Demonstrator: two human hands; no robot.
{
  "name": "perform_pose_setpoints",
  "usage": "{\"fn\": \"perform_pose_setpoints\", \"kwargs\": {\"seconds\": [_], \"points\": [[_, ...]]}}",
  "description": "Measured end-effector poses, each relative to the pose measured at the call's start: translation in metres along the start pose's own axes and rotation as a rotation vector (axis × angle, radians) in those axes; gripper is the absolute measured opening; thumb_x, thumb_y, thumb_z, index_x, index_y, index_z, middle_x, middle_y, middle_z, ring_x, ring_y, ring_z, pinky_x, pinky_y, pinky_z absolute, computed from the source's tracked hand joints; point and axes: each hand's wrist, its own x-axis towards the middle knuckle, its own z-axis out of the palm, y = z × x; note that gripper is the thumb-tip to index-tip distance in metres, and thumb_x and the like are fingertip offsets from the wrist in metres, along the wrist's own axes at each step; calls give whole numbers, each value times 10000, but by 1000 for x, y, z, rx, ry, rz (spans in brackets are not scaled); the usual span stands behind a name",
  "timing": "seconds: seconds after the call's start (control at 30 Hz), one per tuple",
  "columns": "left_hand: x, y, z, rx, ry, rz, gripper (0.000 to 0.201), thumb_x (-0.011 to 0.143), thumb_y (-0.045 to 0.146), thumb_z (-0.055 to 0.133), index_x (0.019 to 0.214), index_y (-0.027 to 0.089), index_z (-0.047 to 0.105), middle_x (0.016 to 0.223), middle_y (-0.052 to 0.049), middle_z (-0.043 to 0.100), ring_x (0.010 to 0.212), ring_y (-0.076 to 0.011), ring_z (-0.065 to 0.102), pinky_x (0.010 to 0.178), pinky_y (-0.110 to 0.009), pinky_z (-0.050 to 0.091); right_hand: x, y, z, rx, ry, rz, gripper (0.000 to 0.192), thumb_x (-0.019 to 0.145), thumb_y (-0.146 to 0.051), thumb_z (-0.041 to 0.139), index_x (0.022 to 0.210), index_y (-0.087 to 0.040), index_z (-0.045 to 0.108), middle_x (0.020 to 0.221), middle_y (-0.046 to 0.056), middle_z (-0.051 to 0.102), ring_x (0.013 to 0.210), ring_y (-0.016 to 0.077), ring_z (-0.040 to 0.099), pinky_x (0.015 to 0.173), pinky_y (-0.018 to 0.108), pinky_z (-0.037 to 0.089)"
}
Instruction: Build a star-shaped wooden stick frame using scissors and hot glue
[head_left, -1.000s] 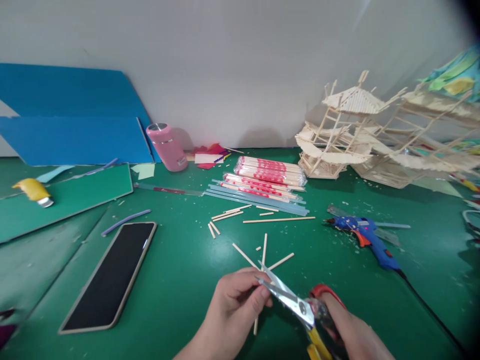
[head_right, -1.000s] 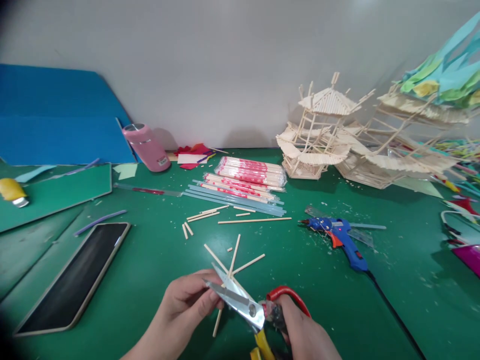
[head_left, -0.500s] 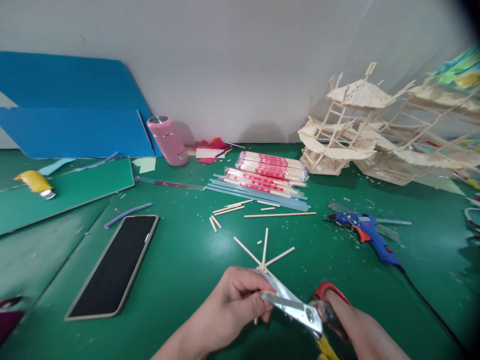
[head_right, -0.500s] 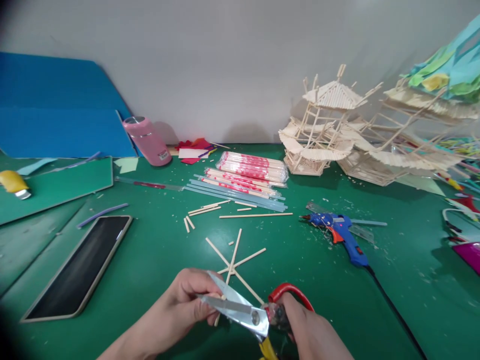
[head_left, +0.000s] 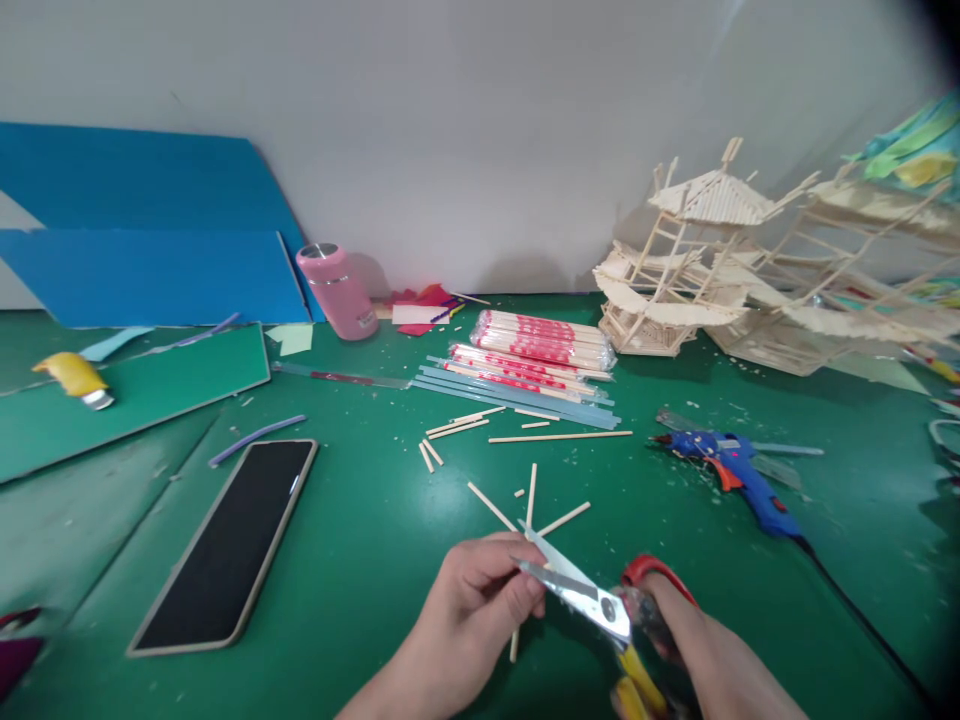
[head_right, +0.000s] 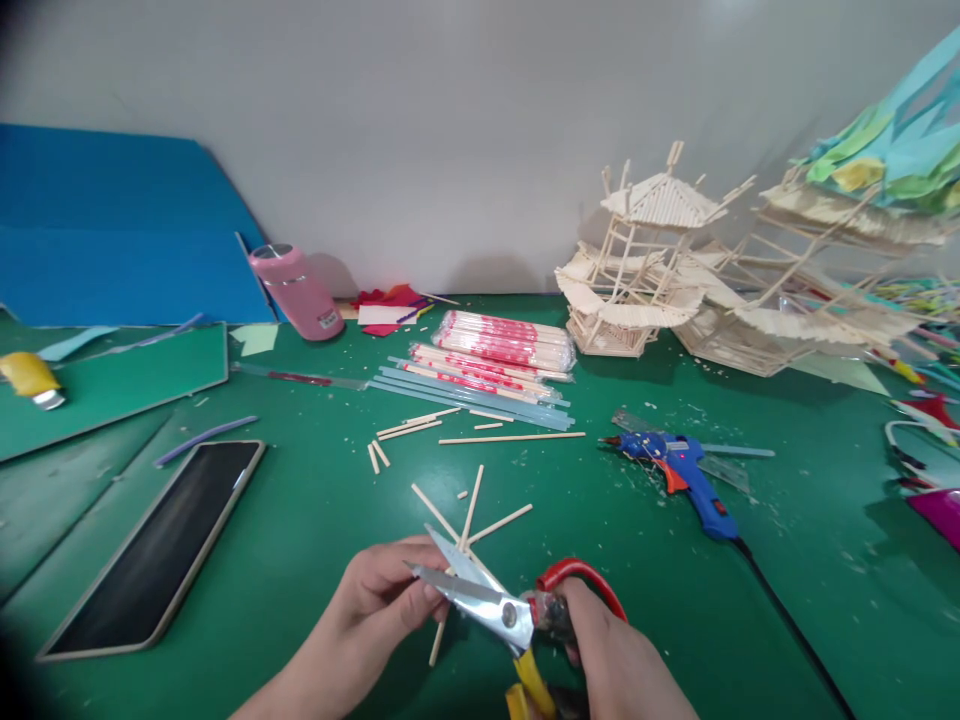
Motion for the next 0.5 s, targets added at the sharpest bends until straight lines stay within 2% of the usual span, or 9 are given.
{"fn": "perform_pose_setpoints", "kwargs": {"seconds": [0.1, 0.23, 0.5], "points": [[0, 1, -5, -2, -80, -5, 251, 796, 366, 548, 779, 153, 681, 644, -23, 508, 580, -107, 451, 525, -206, 347, 0, -2, -3, -11, 34, -4, 529, 574, -271, 596, 1066, -206, 414, 840, 56, 640, 759, 223, 634, 648, 277, 477], [1, 3, -8, 48, -157, -30, 320, 782, 422, 541, 739, 139, 684, 619, -31, 503, 559, -113, 445, 500, -210, 349, 0, -5, -12, -39, -29, -37, 453, 576, -260, 604, 996, -206, 441, 825, 55, 638, 729, 212, 621, 626, 273, 473], [1, 8, -7, 79, -156, -12, 294, 795, 399, 531, 762, 155, 691, 637, -32, 500, 548, -108, 425, 491, -210, 341, -4, -7, -17, -145, -33, -35, 364, 584, -251, 592, 926, -192, 482, 756, 43, 628, 659, 194, 602, 579, 244, 436]]}}
